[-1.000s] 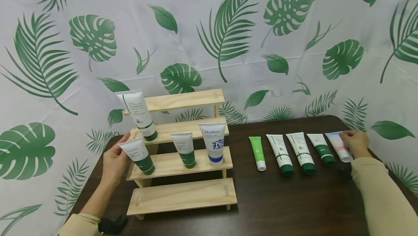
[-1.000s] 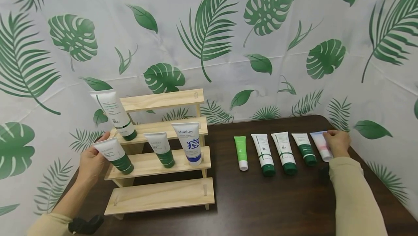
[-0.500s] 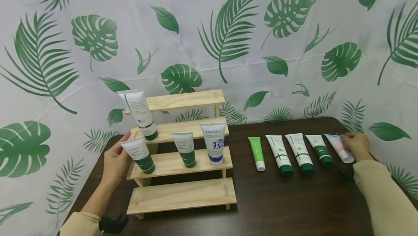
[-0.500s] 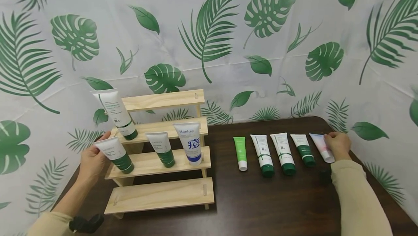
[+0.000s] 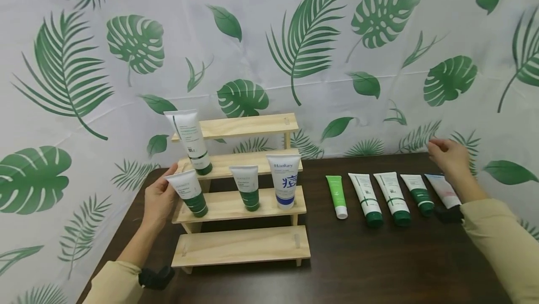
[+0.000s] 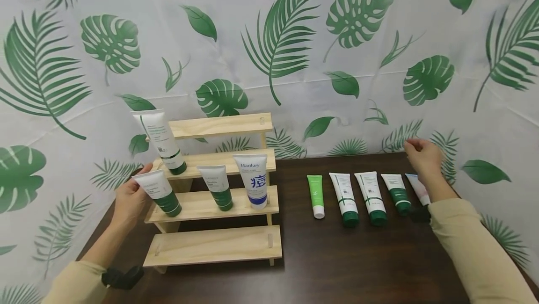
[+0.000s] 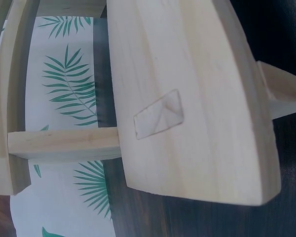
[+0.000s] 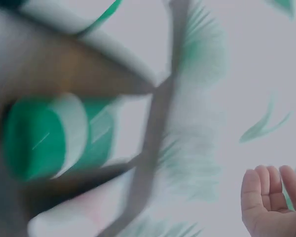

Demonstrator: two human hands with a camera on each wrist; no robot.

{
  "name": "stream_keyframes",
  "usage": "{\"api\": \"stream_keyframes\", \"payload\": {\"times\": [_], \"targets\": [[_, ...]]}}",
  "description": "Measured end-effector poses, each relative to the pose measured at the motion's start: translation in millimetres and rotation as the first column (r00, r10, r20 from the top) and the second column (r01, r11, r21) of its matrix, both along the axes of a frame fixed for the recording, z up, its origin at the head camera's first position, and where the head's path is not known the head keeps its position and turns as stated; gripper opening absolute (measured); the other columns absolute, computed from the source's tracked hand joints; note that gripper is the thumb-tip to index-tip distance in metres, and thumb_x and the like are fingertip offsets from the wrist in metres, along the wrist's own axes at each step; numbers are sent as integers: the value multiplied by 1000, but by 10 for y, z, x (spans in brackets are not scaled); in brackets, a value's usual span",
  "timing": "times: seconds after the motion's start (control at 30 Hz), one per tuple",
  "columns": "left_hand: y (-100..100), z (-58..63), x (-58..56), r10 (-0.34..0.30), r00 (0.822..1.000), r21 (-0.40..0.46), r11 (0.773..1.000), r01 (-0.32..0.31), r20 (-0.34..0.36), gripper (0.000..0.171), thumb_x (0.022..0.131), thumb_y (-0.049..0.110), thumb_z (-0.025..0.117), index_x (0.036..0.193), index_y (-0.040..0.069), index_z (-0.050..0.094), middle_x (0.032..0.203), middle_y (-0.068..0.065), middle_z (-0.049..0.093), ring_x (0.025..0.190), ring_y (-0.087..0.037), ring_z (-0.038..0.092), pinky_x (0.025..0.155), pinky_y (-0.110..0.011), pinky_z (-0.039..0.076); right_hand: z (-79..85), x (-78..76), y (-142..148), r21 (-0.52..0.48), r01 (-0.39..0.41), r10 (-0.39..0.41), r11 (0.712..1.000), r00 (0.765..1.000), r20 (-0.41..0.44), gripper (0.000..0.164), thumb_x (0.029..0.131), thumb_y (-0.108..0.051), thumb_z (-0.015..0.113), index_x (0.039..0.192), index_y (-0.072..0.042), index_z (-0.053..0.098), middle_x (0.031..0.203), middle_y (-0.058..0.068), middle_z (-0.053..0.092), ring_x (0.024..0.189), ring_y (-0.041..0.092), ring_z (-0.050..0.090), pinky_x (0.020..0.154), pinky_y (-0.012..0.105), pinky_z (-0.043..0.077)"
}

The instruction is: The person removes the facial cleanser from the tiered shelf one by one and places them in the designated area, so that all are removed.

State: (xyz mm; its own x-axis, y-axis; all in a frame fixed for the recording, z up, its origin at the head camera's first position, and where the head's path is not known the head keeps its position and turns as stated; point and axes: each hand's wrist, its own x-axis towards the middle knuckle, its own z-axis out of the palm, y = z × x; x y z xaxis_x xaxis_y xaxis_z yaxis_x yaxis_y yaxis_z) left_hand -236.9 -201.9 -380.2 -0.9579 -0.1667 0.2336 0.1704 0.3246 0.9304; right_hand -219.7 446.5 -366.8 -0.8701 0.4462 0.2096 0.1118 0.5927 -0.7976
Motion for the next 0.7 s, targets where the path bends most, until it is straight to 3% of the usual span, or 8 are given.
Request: {"api": "stream_keyframes", "payload": {"times": [0.17, 0.33, 0.43, 0.53, 0.7], "targets": [[7, -3, -10, 5, 1000, 9, 1000, -5, -11, 39, 96, 11, 52, 132, -5, 50, 141, -8, 46, 133, -21, 39, 84, -1, 37, 351, -87, -573, -59, -132, 124, 990, 986, -113, 52, 97, -31, 48, 132, 8, 47, 100, -7, 54, 75, -14, 51, 68, 6, 47], [0, -16, -26, 3, 1000, 24, 1000, -3, -19, 40, 96, 10, 52, 133, -4, 49, 141, -8, 46, 133, -20, 39, 86, -2, 37, 711, -51, -1206, -58, -299, 281, 953, 937, -207, 50, 96, -31, 52, 129, 6, 49, 100, -12, 56, 85, -8, 57, 75, 9, 49], [1, -27, -32, -3, 1000, 37, 999, 3, -25, 40, 96, 10, 52, 133, -5, 49, 141, -9, 46, 133, -20, 39, 86, -3, 38, 915, -24, -1583, -110, -390, 350, 914, 896, -272, 46, 94, -26, 56, 126, 6, 51, 99, -11, 59, 86, -4, 60, 75, 11, 50], [5, -32, -30, 1, 1000, 45, 999, 0, -30, 40, 96, 10, 52, 133, -4, 49, 141, -8, 46, 133, -20, 39, 86, -3, 38, 1093, 4, -1928, -193, -484, 413, 854, 854, -316, 43, 93, -22, 58, 126, 5, 53, 100, -6, 60, 89, 1, 61, 76, 13, 50], [14, -28, -21, 3, 999, 62, 998, 0, -41, 40, 96, 10, 52, 134, -4, 49, 141, -9, 47, 132, -20, 40, 86, -3, 38, 1317, 49, -2434, -257, -579, 484, 774, 802, -349, 41, 93, -17, 59, 127, 4, 53, 103, -1, 59, 93, 8, 61, 79, 16, 51]]}}
